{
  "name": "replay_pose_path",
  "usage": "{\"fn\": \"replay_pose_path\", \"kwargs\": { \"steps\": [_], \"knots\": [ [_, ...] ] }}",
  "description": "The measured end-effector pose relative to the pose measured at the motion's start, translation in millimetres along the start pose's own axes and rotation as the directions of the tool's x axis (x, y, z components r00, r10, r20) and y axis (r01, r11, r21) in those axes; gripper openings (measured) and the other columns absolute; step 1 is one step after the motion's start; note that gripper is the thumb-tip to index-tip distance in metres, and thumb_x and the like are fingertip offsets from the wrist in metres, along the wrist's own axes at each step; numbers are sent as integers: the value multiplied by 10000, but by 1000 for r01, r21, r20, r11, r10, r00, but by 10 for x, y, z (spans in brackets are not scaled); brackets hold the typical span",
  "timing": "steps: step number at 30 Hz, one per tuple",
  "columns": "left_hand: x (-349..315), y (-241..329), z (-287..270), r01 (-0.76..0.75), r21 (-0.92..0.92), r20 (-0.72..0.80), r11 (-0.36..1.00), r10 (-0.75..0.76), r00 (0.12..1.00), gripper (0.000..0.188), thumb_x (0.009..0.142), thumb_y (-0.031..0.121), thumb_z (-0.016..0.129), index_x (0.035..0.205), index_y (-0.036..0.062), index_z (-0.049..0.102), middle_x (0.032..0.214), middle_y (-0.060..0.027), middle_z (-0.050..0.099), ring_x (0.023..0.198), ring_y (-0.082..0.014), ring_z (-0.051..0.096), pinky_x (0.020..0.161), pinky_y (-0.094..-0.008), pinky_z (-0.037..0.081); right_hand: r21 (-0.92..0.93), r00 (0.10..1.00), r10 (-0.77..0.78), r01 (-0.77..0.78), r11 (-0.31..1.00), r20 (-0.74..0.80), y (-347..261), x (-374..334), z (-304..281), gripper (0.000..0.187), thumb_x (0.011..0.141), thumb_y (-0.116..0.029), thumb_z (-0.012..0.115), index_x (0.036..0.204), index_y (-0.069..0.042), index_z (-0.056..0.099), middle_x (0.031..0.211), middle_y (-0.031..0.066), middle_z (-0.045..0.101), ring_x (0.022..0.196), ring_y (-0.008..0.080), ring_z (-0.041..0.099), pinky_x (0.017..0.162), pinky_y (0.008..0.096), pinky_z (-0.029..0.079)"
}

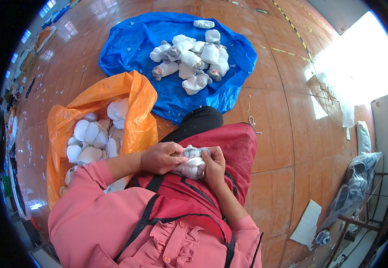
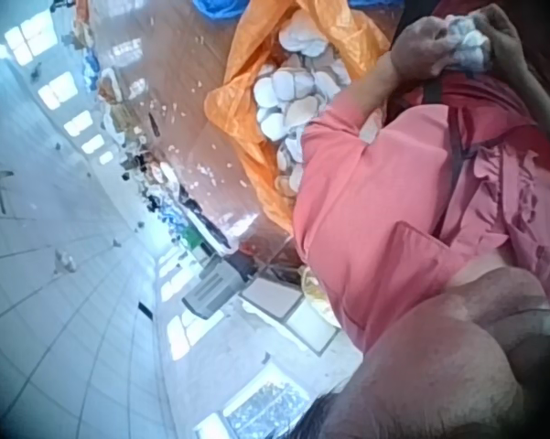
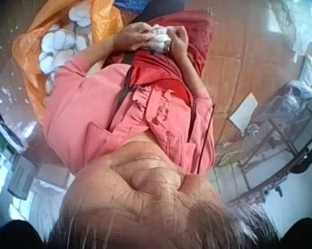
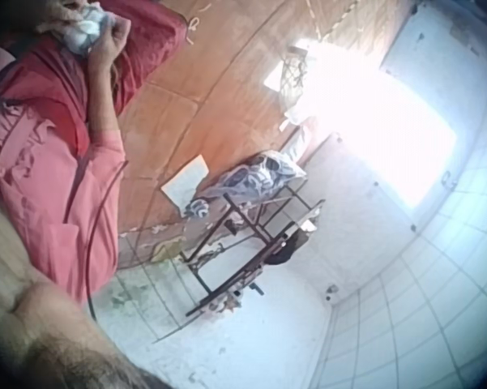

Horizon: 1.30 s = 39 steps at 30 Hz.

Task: The person sits on the floor and repeatedly stuffs white filling into small white fabric pouches, shaping them into plush toys. The person handles each pouch one at a time, pulling the filling from a nearby orange bag and placing the finished items onto a blue tarp.

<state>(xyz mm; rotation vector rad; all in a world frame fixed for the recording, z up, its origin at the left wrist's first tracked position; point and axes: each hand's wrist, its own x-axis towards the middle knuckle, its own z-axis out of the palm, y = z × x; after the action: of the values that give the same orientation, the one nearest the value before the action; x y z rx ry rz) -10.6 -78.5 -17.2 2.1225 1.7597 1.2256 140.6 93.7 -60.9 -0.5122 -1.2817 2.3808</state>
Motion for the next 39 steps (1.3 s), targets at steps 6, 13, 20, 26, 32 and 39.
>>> {"fn": "replay_pose_path", "kwargs": {
  "steps": [6, 13, 20, 26, 32, 39],
  "knots": [
    [-11, -111, -50, -56, 3, 85, 998, 56, 995, 413, 814, 67, 674, 1220, 118, 612, 1000, -132, 558, 853, -292, 598, 727, -376, 523, 209, 995, 96, -89, 974, -26, 53, 30, -22, 59, 962, -20, 557, 921, -62, 549, 895, 60, 644, 795, 123, 601, 751, 268, 511],
    [128, -47, -136, 227, -166, 105, 960, -211, 972, 242, 923, 209, 656, 1069, 18, 621, 965, -148, 608, 833, -294, 616, 745, -371, 529, 294, 994, 96, -108, 950, 55, 62, 59, -56, 48, 974, -30, 545, 978, -69, 518, 1051, 78, 628, 914, 141, 607, 828, 287, 509],
    [118, -138, 30, 13, 79, -134, 997, -2, 991, 182, 835, 81, 677, 1008, 90, 622, 1037, -145, 590, 824, -277, 632, 683, -356, 539, 0, 999, -14, 14, 1000, 49, -22, 46, -2, 126, 978, -53, 550, 1104, -54, 553, 1073, 30, 586, 911, 114, 557, 845, 267, 469],
    [185, -56, 113, 78, 39, -222, 996, -67, 973, 159, 783, 43, 682, 924, 56, 612, 956, -138, 574, 792, -293, 614, 655, -367, 523, -452, 982, 50, 38, 891, 180, -296, 145, 37, 258, 939, -139, 625, 1166, -19, 597, 1006, 26, 613, 948, 105, 554, 856, 247, 455],
    [192, -50, 212, 132, 40, -290, 990, -115, 950, 190, 760, 19, 701, 916, 48, 598, 956, -140, 575, 804, -302, 619, 661, -366, 523, -495, 931, 294, -155, 855, 216, -423, 206, -28, 274, 934, -110, 609, 1192, -16, 609, 1027, 33, 627, 976, 119, 574, 870, 260, 468],
    [227, -6, 292, 217, -18, -313, 976, -211, 926, 218, 767, -4, 710, 937, 68, 594, 972, -130, 592, 862, -296, 622, 709, -352, 522, -448, 864, 426, -279, 850, 270, -517, 293, -64, 264, 940, -66, 581, 1202, -34, 602, 999, 8, 614, 914, 89, 565, 769, 240, 487]
  ]
}}
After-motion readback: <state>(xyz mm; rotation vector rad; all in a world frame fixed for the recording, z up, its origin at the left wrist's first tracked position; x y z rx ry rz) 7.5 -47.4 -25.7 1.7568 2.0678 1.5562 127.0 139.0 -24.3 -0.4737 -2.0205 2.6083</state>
